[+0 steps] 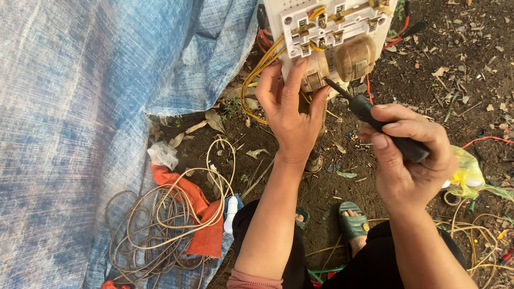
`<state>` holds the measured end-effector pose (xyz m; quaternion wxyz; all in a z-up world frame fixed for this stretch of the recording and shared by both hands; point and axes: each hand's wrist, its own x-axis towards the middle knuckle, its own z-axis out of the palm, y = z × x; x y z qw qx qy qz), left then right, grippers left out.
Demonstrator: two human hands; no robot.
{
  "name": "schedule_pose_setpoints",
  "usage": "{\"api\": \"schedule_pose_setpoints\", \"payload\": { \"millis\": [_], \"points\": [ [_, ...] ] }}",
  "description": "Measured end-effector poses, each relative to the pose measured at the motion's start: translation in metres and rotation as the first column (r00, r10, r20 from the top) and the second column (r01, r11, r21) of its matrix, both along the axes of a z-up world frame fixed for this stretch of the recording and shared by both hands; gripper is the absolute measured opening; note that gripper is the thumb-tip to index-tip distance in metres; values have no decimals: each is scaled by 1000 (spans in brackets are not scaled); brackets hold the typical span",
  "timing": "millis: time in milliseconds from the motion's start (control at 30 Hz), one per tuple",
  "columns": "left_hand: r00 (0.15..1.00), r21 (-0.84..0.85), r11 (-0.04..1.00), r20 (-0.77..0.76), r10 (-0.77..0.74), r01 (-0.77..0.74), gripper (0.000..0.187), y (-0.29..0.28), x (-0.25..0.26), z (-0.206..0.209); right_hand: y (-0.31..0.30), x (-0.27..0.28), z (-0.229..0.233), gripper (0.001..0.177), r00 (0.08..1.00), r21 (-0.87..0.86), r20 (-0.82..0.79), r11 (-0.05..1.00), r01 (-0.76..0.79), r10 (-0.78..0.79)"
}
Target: Using a screwdriver to secure or adjust wires within an outdoor electrical panel mounted on a post.
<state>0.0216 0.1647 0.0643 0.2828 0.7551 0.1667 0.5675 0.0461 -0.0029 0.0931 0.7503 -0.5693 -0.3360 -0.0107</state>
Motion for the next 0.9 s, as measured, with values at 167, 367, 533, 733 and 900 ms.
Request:
{"api": "schedule_pose_setpoints", "payload": {
  "millis": [167, 367, 533, 733, 900],
  "points": [
    [1000, 7, 1000, -17, 7, -7, 60, 2, -1, 1, 0, 3, 0, 20, 1000, 26, -1, 1000, 13, -13],
    [999, 32, 999, -35, 20, -19, 72, 5, 0, -3, 8, 4, -3, 21, 997, 49, -61, 998, -40, 43],
    [999, 42, 999, -46, 28, -26, 73, 4, 4, -4, 11, -6, 0, 23, 995, 40, -69, 997, -68, 70],
    [998, 77, 996, 16, 53, -54, 80, 8, 15, -14, 9, 20, -7, 25, 986, 106, -157, 994, -34, 51],
    [998, 70, 996, -22, 61, -60, 76, 4, 8, -2, 12, 11, 1, 20, 987, 55, -153, 997, -46, 54]
  ]
}}
